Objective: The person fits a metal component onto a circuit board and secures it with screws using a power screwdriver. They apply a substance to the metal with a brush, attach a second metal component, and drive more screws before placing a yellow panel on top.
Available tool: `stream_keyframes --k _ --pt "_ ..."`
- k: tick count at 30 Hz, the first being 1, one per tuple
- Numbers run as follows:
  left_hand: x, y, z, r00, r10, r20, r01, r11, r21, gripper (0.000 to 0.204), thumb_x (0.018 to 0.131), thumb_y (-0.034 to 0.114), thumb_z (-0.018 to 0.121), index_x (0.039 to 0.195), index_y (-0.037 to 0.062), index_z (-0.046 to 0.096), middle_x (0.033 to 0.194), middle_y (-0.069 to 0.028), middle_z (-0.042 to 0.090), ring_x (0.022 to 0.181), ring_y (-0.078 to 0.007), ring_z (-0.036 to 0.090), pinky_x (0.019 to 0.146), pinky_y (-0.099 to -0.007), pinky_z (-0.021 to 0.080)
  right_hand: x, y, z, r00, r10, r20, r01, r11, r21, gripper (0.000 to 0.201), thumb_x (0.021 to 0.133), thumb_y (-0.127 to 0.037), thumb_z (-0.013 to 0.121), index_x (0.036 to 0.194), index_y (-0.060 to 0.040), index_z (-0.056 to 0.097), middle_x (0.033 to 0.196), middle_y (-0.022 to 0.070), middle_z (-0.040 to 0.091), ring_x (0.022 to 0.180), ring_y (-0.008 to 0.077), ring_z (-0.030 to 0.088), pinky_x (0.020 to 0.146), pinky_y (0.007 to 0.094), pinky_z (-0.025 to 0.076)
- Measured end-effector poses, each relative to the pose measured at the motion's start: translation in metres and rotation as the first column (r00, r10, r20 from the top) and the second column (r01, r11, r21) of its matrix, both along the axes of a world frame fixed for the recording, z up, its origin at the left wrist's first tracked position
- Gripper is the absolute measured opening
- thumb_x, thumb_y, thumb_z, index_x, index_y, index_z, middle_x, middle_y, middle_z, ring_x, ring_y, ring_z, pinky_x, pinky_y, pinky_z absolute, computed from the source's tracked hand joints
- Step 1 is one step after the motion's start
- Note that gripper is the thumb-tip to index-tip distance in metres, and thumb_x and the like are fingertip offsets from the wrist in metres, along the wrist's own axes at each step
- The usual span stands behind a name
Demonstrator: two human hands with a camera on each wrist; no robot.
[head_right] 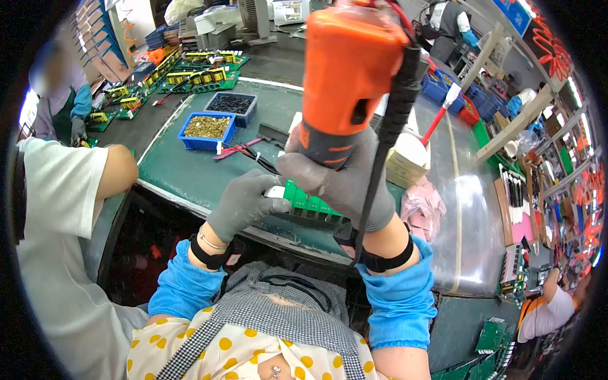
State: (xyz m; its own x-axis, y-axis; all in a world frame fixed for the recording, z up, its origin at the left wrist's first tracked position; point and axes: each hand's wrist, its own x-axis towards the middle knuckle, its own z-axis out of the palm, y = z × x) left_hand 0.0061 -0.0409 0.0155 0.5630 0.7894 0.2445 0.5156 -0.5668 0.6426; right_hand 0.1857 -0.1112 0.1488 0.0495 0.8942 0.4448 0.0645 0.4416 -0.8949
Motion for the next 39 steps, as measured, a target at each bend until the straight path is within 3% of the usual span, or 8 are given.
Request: stream_keyframes --k 3,9,13,17,23,27,31,39 --pt "0.0 -0.001 0.001 0.999 -0.015 0.046 0.016 1.0 -0.02 0.047 0.071 0.034 0.083 0.109 0.01 0.072 0.095 -0.0146 0.064 0.09 -0.0321 0.064 0.08 -0.0395 0.051 -0.006 0.002 0.002 1.0 -0.022 0.018 0.021 0.999 0.029 0.014 0.073 -0.006 0.075 0.078 -0.0045 0.062 0.07 -0.001 0.061 0.062 0.0075 0.059 0.057 0.0245 0.047" --pt "-0.002 0.002 -0.002 0.99 -0.049 0.131 0.054 0.998 -0.032 0.051 0.071 0.032 0.083 0.115 0.008 0.07 0.094 -0.014 0.064 0.086 -0.0282 0.063 0.079 -0.0379 0.051 0.004 0.026 0.003 0.985 -0.117 -0.129 0.116 0.993 -0.015 0.054 0.082 -0.019 0.07 0.129 -0.0019 0.049 0.076 0.0027 0.061 0.063 0.0113 0.059 0.058 0.0274 0.048" --pt "-0.005 0.005 0.015 0.989 -0.043 0.144 0.086 0.947 -0.309 0.045 0.083 0.027 0.075 0.121 0.003 0.067 0.086 -0.0062 0.061 0.074 -0.0161 0.057 0.07 -0.0298 0.049 0.013 0.03 -0.003 0.99 -0.048 -0.133 0.033 0.993 -0.114 0.067 0.081 -0.016 0.07 0.14 -0.0003 0.042 0.085 0.0044 0.062 0.069 0.013 0.062 0.063 0.0284 0.051" --pt "-0.008 0.022 0.011 0.843 0.203 0.498 0.227 0.706 -0.671 0.037 0.098 0.017 0.056 0.13 -0.0002 0.059 0.081 0.0034 0.055 0.063 -0.0031 0.044 0.053 -0.0169 0.034 0.013 0.027 -0.005 0.982 -0.071 -0.173 0.063 0.997 -0.05 0.056 0.08 -0.015 0.072 0.13 0.0019 0.052 0.083 0.0033 0.062 0.07 0.012 0.062 0.064 0.0276 0.051" --pt "0.011 0.023 0.034 0.778 0.193 0.597 0.39 0.597 -0.701 0.039 0.095 0.013 0.055 0.132 -0.0014 0.054 0.088 -0.0006 0.062 0.06 -0.0034 0.044 0.053 -0.0171 0.036 0.021 0.024 -0.003 1.0 -0.008 0.008 0.009 0.999 -0.043 0.079 0.085 -0.032 0.067 0.146 0.0044 0.033 0.086 0.0062 0.061 0.071 0.0187 0.061 0.069 0.0357 0.054" --pt "0.017 0.018 0.044 0.845 0.035 0.534 0.369 0.685 -0.628 0.028 0.094 0.009 0.059 0.12 -0.0009 0.06 0.092 -0.0055 0.069 0.065 -0.0044 0.052 0.058 -0.0191 0.043 0.036 0.004 0.013 0.988 0.049 -0.145 -0.022 0.983 0.182 0.054 0.084 -0.057 0.063 0.097 -0.0065 0.048 0.078 0.0061 0.054 0.069 0.0185 0.053 0.07 0.0357 0.046" --pt "0.021 0.006 0.037 0.863 -0.16 0.478 0.385 0.821 -0.421 0.018 0.092 0.008 0.064 0.109 0.0015 0.066 0.086 -0.003 0.07 0.069 -0.0055 0.058 0.062 -0.0221 0.05 0.042 -0.029 0.023 0.908 0.078 -0.411 0.123 0.889 0.441 0.082 0.089 -0.058 0.061 0.139 0.0023 0.036 0.079 0.0007 0.045 0.071 0.0126 0.047 0.072 0.0327 0.045" --pt "0.029 -0.013 0.042 0.811 -0.274 0.517 0.526 0.729 -0.437 0.021 0.091 0.002 0.065 0.111 -0.0019 0.066 0.096 -0.0078 0.072 0.084 -0.009 0.063 0.071 -0.0231 0.05 0.039 -0.059 -0.003 0.861 -0.124 -0.494 0.389 0.786 0.481 0.081 0.09 -0.053 0.062 0.144 0.0019 0.035 0.081 0.001 0.044 0.07 0.012 0.049 0.071 0.0336 0.049"
